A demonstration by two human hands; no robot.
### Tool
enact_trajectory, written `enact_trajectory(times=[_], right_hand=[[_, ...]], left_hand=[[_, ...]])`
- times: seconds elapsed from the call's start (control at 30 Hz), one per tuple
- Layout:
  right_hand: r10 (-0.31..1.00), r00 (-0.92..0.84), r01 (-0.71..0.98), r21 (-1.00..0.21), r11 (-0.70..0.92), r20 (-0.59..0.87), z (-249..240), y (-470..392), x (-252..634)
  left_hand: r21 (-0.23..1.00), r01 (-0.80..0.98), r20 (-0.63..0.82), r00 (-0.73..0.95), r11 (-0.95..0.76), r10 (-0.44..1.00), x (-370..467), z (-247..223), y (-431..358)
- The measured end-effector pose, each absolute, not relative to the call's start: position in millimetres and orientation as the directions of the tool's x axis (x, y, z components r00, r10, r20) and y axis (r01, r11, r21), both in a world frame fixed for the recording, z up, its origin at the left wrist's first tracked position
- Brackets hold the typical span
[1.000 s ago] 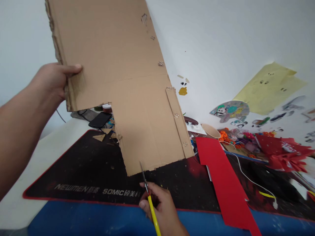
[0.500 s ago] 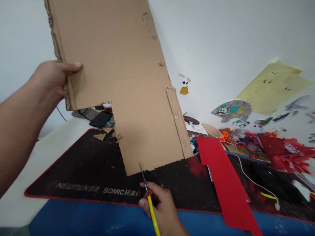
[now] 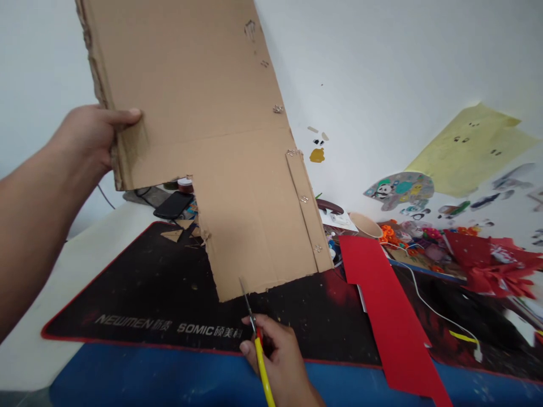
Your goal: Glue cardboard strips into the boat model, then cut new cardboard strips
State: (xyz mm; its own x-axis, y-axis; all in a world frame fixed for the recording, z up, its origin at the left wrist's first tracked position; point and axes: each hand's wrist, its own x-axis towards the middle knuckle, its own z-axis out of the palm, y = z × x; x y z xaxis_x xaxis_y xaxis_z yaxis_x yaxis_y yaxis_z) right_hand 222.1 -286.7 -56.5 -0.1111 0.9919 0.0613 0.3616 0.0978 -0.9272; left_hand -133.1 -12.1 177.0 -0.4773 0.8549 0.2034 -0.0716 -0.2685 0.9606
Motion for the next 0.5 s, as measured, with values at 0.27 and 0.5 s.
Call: enact_trajectory(times=[0.27, 0.5], right_hand=[[0.993, -0.103, 0.34, -0.936, 0.093, 0.061, -52.2, -288.7, 219.8], [0.979, -0.121, 0.425, -0.882, 0.201, 0.165, -52.3, -290.0, 220.8]], left_hand=[[0.969, -0.087, 0.165, -0.466, -0.23, 0.869, -131.0, 180.1, -15.0], [0.971, -0.085, 0.156, -0.477, -0.222, 0.865, -132.6, 180.0, -13.6]])
